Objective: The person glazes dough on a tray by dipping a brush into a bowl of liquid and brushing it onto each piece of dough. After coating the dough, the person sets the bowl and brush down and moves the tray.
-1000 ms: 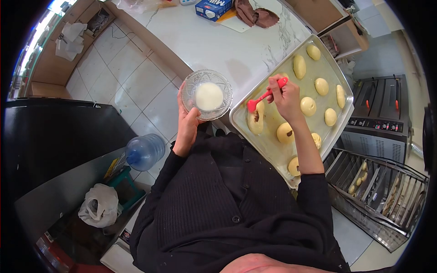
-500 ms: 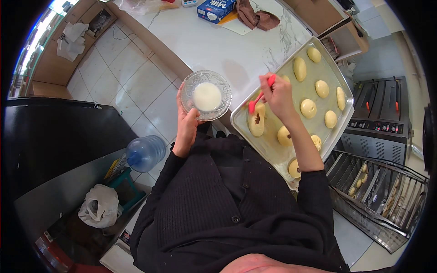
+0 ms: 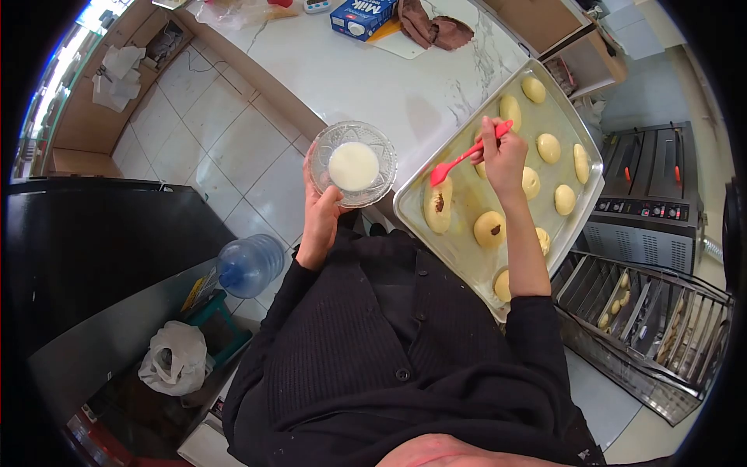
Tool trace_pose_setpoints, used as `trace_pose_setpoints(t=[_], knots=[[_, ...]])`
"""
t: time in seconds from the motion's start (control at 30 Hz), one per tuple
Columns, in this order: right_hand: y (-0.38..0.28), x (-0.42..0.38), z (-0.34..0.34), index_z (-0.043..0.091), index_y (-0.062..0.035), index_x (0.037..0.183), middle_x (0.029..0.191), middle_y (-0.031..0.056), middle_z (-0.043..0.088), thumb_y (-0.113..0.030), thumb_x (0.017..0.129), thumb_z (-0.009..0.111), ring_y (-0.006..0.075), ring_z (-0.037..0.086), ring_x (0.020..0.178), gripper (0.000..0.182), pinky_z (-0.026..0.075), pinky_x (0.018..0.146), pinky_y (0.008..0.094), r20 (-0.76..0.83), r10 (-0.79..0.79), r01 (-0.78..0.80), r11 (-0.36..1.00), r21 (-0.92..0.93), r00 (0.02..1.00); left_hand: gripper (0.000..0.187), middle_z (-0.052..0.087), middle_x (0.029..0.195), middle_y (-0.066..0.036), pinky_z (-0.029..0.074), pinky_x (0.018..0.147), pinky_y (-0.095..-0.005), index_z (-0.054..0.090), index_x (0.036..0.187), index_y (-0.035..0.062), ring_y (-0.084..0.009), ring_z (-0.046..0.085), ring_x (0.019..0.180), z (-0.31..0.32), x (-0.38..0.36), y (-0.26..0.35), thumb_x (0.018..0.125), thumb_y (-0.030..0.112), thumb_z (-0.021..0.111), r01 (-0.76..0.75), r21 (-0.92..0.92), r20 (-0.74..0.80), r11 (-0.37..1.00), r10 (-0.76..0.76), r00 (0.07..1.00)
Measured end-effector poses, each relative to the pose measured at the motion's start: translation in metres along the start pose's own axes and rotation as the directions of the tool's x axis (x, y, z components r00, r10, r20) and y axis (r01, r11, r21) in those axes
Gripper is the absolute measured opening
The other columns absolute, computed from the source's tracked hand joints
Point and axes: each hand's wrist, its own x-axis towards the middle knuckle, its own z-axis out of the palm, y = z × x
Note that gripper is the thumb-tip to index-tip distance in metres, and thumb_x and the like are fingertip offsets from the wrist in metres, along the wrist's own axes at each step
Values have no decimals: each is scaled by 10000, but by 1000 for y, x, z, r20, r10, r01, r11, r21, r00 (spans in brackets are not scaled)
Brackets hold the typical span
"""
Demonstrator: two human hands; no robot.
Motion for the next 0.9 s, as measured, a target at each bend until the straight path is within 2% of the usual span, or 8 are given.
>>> trace_pose_setpoints(t=[0.07,0.17,0.27,0.37,0.47,0.6,0.73,0.9], knots=[[5,-7,-2,524,33,686,509,33,492,-214,894,467,95,530,412,327,443,379,210,-5,107,-106,991,76,994,776,269,1297,-110,516,765,-436,117,1359,212,-272,419,1131,1,2,-1,660,-61,316,3,-14,3,1000,-3,1000],[21,-6,-20,519,24,718,544,53,524,-233,901,454,93,529,416,322,455,395,211,-92,120,-118,993,25,989,777,259,1310,-115,512,778,-426,112,1363,200,-277,419,1134,0,5,-5,660,-58,318,0,24,22,1000,-1,1000],[9,-4,-36,510,37,719,547,56,514,-203,899,452,108,546,428,306,462,384,221,-270,15,-10,1000,21,963,781,249,1324,-120,501,801,-417,113,1368,187,-275,415,1141,9,4,-3,656,-58,322,44,29,47,999,-45,998],[-21,-13,-41,508,32,749,574,69,525,-198,905,438,109,546,435,286,471,396,224,-318,55,46,953,300,946,775,272,1304,-103,511,781,-396,132,1359,190,-239,419,1128,14,6,-10,655,-64,331,63,0,107,998,-63,992],[-44,-29,-27,506,25,748,575,71,528,-197,909,431,108,546,440,284,477,409,222,-271,41,92,882,462,962,773,279,1301,-90,515,757,-342,142,1357,189,-209,419,1121,18,7,-19,655,-69,337,75,4,150,997,-75,986],[-39,-41,2,506,27,755,568,70,530,-200,910,430,112,550,446,285,477,416,219,-186,49,32,913,408,981,773,273,1311,-82,492,713,-240,145,1362,173,-179,414,1121,19,9,-30,656,-71,342,76,69,187,995,-88,978],[-18,-46,6,490,22,767,615,78,536,-209,913,421,118,550,452,281,478,419,223,-134,30,25,921,389,991,761,275,1311,-76,463,681,-190,152,1363,157,-154,419,1109,23,7,-30,663,-69,349,100,101,194,990,-118,974],[-1,-46,-27,455,4,741,655,91,530,-254,920,399,133,546,449,318,478,409,234,-319,173,19,855,518,932,752,281,1303,-80,489,703,-229,146,1361,172,-168,437,1096,18,12,-33,676,-67,346,87,114,194,990,-108,975]])
